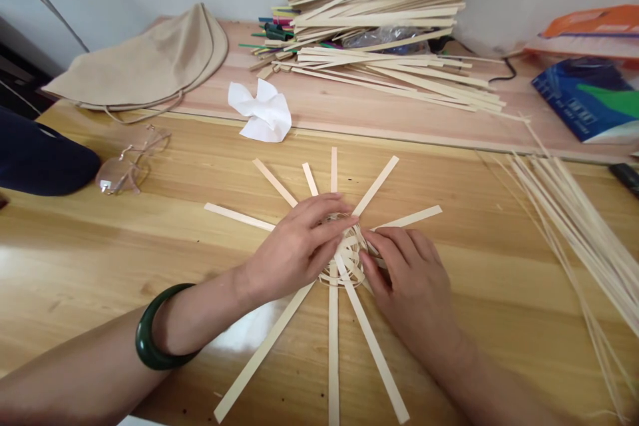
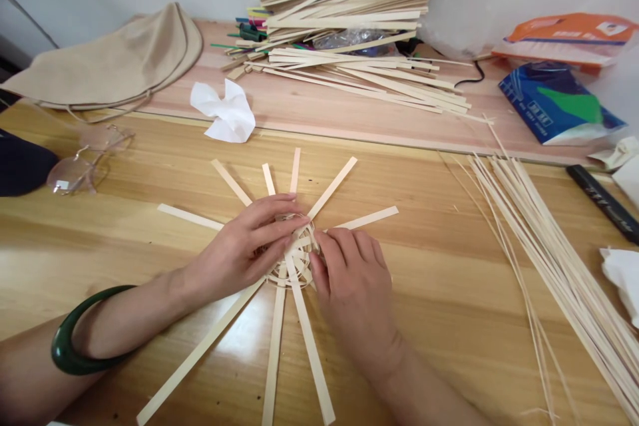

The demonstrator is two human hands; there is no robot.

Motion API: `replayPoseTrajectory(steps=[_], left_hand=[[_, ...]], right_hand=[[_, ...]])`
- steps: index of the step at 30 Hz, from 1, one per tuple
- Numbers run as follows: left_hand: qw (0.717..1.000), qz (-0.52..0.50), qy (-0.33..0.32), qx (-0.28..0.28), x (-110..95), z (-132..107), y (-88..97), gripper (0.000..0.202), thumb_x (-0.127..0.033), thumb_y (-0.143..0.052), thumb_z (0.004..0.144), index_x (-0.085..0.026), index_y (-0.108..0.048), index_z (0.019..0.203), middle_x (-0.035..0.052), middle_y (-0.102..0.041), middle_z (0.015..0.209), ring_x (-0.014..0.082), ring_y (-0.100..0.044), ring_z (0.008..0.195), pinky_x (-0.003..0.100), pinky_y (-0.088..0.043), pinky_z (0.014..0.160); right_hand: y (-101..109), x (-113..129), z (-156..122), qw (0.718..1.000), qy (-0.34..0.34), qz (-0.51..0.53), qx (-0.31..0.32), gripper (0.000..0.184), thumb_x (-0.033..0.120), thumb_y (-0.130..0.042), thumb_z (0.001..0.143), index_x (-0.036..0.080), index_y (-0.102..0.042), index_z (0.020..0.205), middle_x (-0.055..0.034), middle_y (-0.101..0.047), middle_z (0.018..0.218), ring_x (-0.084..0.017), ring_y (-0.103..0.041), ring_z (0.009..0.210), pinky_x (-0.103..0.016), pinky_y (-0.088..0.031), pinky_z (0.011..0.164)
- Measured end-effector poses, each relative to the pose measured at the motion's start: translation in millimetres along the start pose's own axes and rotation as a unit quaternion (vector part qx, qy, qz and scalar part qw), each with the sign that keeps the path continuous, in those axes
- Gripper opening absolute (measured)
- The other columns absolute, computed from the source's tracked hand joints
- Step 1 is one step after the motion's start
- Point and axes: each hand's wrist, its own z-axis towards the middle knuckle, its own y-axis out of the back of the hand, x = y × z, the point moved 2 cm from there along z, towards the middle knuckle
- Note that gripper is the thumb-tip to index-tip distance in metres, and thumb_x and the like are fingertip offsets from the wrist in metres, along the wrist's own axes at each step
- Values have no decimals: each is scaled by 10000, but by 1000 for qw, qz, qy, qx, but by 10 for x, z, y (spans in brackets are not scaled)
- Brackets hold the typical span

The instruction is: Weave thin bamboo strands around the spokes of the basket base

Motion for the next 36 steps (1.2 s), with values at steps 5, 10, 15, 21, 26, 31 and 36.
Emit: replayPoseTrajectory(steps=[5,10,15,21,26,31,36], left_hand=[[999,26,-2,38,6,2,-7,274,-162,-553,965,-142,-649,1220,110,-620,1229,217,-553,1204,394,-503,1040],[995,87,-28,49,-48,27,3,269,-169,-533,979,-110,-643,1217,106,-636,1226,225,-540,1222,390,-474,1084],[985,144,-44,80,-86,52,-10,303,-161,-496,990,-89,-600,1265,109,-625,1229,240,-526,1218,402,-471,1083],[978,168,-40,113,-72,64,-33,357,-143,-481,985,-117,-555,1333,106,-598,1219,250,-507,1218,416,-475,1063],[973,187,-57,121,-72,71,-25,371,-147,-478,981,-127,-546,1346,113,-589,1233,267,-504,1209,429,-489,1035],[972,194,-65,113,-62,71,-32,383,-144,-483,975,-119,-540,1353,124,-592,1224,282,-509,1195,443,-492,1022],[981,155,-66,92,-46,65,-43,373,-136,-475,975,-121,-552,1339,135,-590,1197,269,-522,1163,439,-500,1005]], right_hand=[[-2,-13,-10,1000,-11,-5,-7,207,217,-569,940,151,-601,1134,-88,-681,992,-250,-582,883,-398,-468,779],[5,-40,-14,999,-34,24,-11,211,205,-582,926,167,-602,1133,-74,-678,995,-242,-581,898,-405,-479,801],[17,-52,-12,999,-35,34,-16,232,125,-565,904,164,-607,1129,-78,-669,1009,-239,-574,908,-411,-488,811],[15,-65,-19,998,-42,35,-18,251,118,-557,896,171,-609,1135,-77,-663,1019,-235,-573,919,-409,-495,819],[32,-106,34,998,-53,43,-6,220,141,-523,912,190,-621,1103,-65,-682,967,-230,-590,891,-393,-494,791],[62,-192,138,992,-103,74,26,234,202,-487,946,228,-678,1079,-46,-706,934,-215,-620,865,-372,-498,762],[99,-212,291,980,-130,79,129,207,228,-509,922,252,-702,993,-19,-698,898,-193,-632,809,-315,-459,652]])
